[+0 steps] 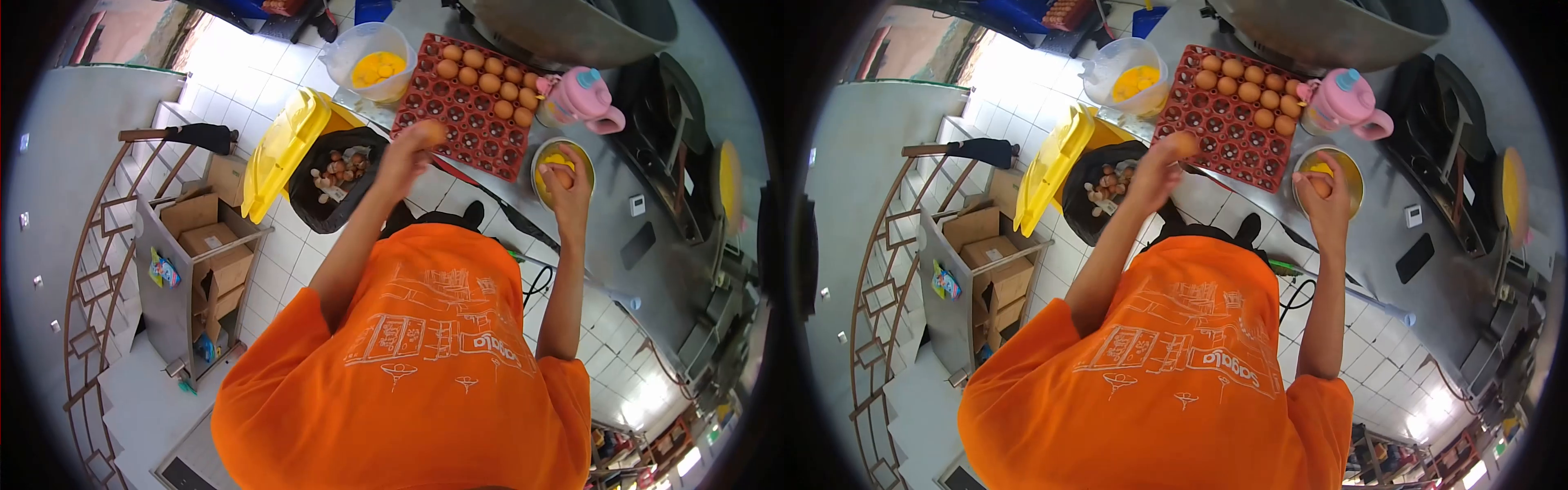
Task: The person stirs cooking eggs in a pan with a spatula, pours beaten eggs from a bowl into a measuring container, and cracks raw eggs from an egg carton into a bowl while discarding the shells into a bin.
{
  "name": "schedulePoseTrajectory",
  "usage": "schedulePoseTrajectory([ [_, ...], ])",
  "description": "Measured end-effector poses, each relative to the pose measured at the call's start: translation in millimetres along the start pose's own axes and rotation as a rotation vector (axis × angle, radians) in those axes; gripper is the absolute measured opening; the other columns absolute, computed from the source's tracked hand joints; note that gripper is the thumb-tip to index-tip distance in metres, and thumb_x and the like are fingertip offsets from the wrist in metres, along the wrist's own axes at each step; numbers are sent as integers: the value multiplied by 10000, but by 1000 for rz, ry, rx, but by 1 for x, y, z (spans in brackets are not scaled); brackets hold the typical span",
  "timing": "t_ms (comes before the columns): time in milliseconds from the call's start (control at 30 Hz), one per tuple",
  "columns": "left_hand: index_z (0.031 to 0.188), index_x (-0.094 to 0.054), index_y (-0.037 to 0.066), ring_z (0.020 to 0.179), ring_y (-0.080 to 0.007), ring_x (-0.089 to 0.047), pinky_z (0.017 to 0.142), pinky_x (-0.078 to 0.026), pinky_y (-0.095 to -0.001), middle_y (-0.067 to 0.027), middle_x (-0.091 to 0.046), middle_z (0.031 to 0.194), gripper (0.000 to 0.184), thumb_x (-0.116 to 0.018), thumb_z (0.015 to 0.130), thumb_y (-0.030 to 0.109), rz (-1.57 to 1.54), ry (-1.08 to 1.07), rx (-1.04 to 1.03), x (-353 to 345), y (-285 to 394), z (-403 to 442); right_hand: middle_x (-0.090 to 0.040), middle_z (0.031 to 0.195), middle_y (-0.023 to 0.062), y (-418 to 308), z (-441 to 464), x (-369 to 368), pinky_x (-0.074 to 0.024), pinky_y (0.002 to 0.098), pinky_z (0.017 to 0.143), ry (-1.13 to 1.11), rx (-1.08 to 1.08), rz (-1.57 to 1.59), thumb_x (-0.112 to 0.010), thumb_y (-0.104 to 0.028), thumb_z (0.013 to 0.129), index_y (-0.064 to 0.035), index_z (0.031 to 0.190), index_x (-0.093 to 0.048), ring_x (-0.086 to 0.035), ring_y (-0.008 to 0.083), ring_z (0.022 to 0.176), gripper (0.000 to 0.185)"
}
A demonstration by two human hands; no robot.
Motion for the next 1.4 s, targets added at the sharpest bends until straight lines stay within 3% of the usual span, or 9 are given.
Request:
schedulePoseTrajectory([
  [333,1149,-644,108,670,-83,-527,518,-405,-218,-32,-675,1013,393,-636,929,433,117,927,179,325,-28,-80,-642,861,37,-8,15,-12,-454,212,667,-6,-131,56,-752,-188,868,-39,1235,-596,-555,81,721,426],
  [433,1122,-668,52,827,-169,-683,731,-527,-307,-71,-716,866,370,-684,905,352,1193,548,-90,251,-4,-29,-639,855,36,-7,15,-6,-443,211,653,38,-111,65,-746,-185,871,-27,1215,-600,-543,81,705,406],
  [633,1328,-497,120,999,-380,-655,814,-545,-443,-173,-588,1268,505,-662,852,139,1529,218,-789,-42,64,50,-627,832,25,-1,8,13,-418,212,629,122,-128,168,-738,-185,875,-28,1177,-610,-524,72,682,363],
  [867,1326,-439,120,1111,-379,-624,822,-548,-511,-250,-515,1286,548,-670,838,212,2084,34,-420,-60,62,174,-595,875,49,26,-22,43,-409,233,597,161,-259,636,-678,-97,880,-50,1199,-528,-529,95,685,356],
  [933,1313,-432,107,1019,-401,-667,790,-554,-512,-276,-601,1157,504,-629,870,247,2055,-95,-653,-72,67,161,-591,890,61,32,-32,47,-413,241,590,211,-278,713,-662,-77,863,-51,1202,-507,-532,106,688,374],
  [1067,1257,-454,4,923,-350,-696,786,-569,-435,-216,-644,1084,472,-585,924,313,1786,-30,-495,-94,80,125,-598,930,85,71,-42,61,-436,256,597,212,-296,425,-649,-63,808,-52,1172,-498,-541,132,713,394],
  [1133,1219,-500,18,796,-223,-685,632,-547,-354,-128,-662,889,412,-534,950,327,1144,-149,-292,-99,62,113,-604,960,92,71,-42,66,-481,272,661,270,-268,145,-650,-97,802,-42,1235,-500,-580,162,770,462],
  [1233,1129,-549,105,498,-56,-426,411,-278,-195,-44,-599,758,349,-431,995,405,383,-429,355,-147,-15,76,-613,1002,104,34,-32,60,-513,297,735,273,32,-264,-678,-101,832,-37,1327,-479,-617,219,814,538],
  [1400,1063,-532,124,488,-77,-364,435,-292,-210,-12,-560,774,364,-422,988,463,230,-451,597,-227,-92,43,-567,1209,184,-47,-48,79,-491,361,906,748,432,-202,-717,-93,871,-28,1361,-476,-603,311,1047,550],
])
Point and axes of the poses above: each hand's wrist, its own z-axis towards the middle knuckle, its own x-axis out of the back of the hand, y = z × x, the point moved 7 cm from there along z, towards the middle knuckle
